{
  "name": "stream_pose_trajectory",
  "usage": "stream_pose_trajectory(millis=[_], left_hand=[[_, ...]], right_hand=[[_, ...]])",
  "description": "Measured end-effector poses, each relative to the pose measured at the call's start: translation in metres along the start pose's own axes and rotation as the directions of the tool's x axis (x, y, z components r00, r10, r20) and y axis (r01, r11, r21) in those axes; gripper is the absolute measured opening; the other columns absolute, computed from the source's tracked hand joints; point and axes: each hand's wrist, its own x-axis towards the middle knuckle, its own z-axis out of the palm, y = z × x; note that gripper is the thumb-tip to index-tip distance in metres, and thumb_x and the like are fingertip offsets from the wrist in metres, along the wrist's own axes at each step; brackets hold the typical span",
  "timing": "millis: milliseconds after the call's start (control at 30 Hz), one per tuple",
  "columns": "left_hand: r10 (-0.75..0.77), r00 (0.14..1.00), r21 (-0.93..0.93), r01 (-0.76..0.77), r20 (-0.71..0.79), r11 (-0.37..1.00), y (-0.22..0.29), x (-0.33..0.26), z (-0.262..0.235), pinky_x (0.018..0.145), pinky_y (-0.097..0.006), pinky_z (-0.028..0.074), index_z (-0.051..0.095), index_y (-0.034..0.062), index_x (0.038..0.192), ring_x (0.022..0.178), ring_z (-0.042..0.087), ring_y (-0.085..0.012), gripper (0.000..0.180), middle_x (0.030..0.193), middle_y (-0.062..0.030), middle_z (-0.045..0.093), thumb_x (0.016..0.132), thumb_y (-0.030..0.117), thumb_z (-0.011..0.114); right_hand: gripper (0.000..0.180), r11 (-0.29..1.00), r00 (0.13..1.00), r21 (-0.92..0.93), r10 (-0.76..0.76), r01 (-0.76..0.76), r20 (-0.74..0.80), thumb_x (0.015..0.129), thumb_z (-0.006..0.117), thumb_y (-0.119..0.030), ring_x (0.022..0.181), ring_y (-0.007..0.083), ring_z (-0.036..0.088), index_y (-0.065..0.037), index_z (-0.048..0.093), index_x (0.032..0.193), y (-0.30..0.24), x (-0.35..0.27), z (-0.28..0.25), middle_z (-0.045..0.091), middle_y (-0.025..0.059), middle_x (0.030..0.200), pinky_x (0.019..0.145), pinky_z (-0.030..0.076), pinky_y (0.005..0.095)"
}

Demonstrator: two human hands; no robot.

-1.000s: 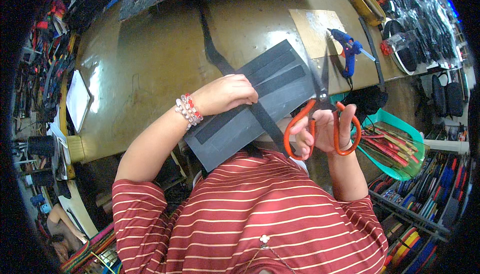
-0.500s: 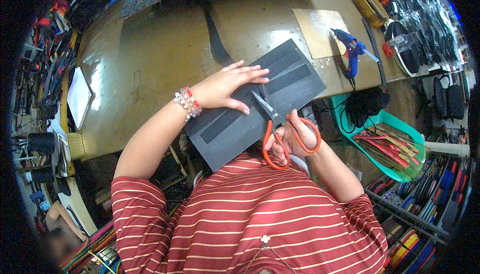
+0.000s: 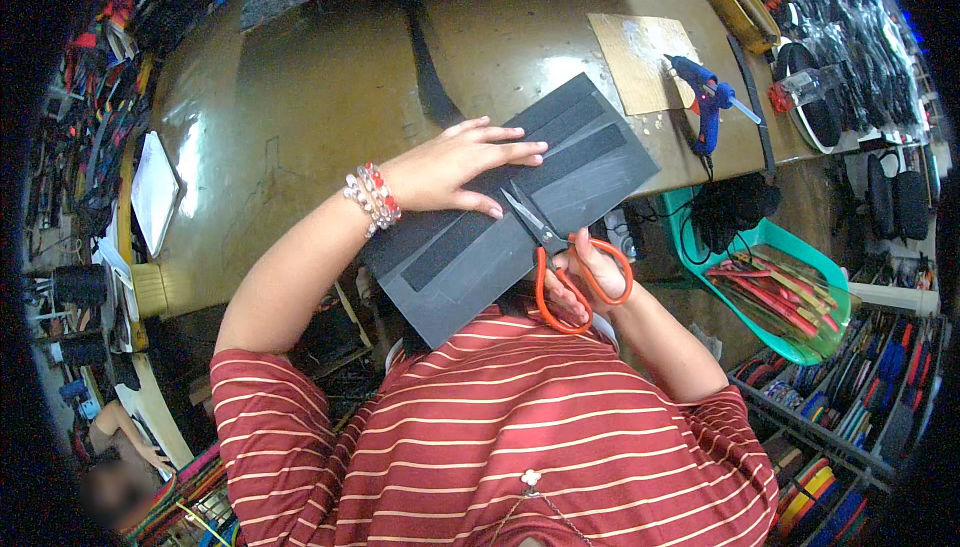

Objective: The person sits at a workbench and assembles black fabric strips onto a rectangular base. They position and align the strips, then use scissors to trim the excess length of each strip to fit the base.

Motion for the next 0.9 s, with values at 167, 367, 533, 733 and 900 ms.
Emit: stream_pose_trajectory(millis=[167, 367, 533, 733, 900], left_hand=[[0.112, 0.987, 0.018, -0.115, 0.114, 0.993, -0.009, 0.016, -0.007, 0.114, -0.06, 0.011, 0.031, 0.0197, 0.148, 0.144, 0.02, -0.0289, 0.09, 0.15, 0.0022, 0.037, 0.072, 0.044, 0.073], [0.131, 0.987, 0.043, -0.135, 0.098, 0.99, -0.016, 0.015, -0.002, 0.115, -0.059, 0.009, 0.025, 0.0213, 0.15, 0.145, 0.018, -0.027, 0.094, 0.146, 0.0028, 0.044, 0.072, 0.043, 0.074], [0.145, 0.985, 0.046, -0.15, 0.094, 0.988, -0.019, 0.014, -0.002, 0.116, -0.058, 0.009, 0.027, 0.0216, 0.149, 0.145, 0.018, -0.0266, 0.092, 0.15, 0.0042, 0.037, 0.072, 0.045, 0.073], [0.093, 0.989, 0.027, -0.097, 0.117, 0.995, -0.012, 0.011, 0.002, 0.115, -0.06, 0.007, 0.034, 0.0213, 0.146, 0.145, 0.018, -0.0259, 0.088, 0.153, 0.003, 0.031, 0.072, 0.049, 0.071], [0.087, 0.991, 0.039, -0.091, 0.1, 0.995, -0.007, 0.011, 0.005, 0.115, -0.061, 0.006, 0.033, 0.0221, 0.146, 0.145, 0.018, -0.0236, 0.087, 0.153, 0.005, 0.031, 0.073, 0.048, 0.072]], right_hand=[[0.086, 1.0, 1.0, -0.021, 0.012, -0.012, 0.005, 0.075, 0.025, -0.087, 0.035, 0.0139, 0.049, -0.005, 0.047, 0.065, -0.004, 0.001, 0.008, 0.046, 0.0023, 0.049, 0.034, 0.04, 0.0232], [0.086, 0.992, 0.999, 0.122, 0.039, -0.038, -0.005, 0.079, 0.022, -0.085, 0.039, 0.0157, 0.049, -0.004, 0.046, 0.064, -0.014, 0.002, 0.025, 0.045, 0.0037, 0.051, 0.037, 0.041, 0.0263], [0.086, 0.991, 0.998, 0.122, 0.056, -0.061, 0.041, 0.077, 0.022, -0.086, 0.038, 0.0157, 0.049, -0.004, 0.046, 0.063, -0.013, 0.003, 0.019, 0.045, 0.0043, 0.049, 0.037, 0.041, 0.0262], [0.084, 1.0, 1.0, -0.015, 0.024, -0.024, 0.0, 0.079, 0.021, -0.084, 0.036, 0.0143, 0.049, -0.006, 0.046, 0.062, -0.001, 0.003, 0.004, 0.045, 0.0025, 0.047, 0.037, 0.041, 0.0244], [0.083, 0.998, 0.999, 0.057, 0.035, -0.038, 0.04, 0.08, 0.021, -0.083, 0.037, 0.0133, 0.048, -0.006, 0.045, 0.061, -0.002, -0.001, 0.005, 0.044, 0.0015, 0.048, 0.037, 0.041, 0.0244]])
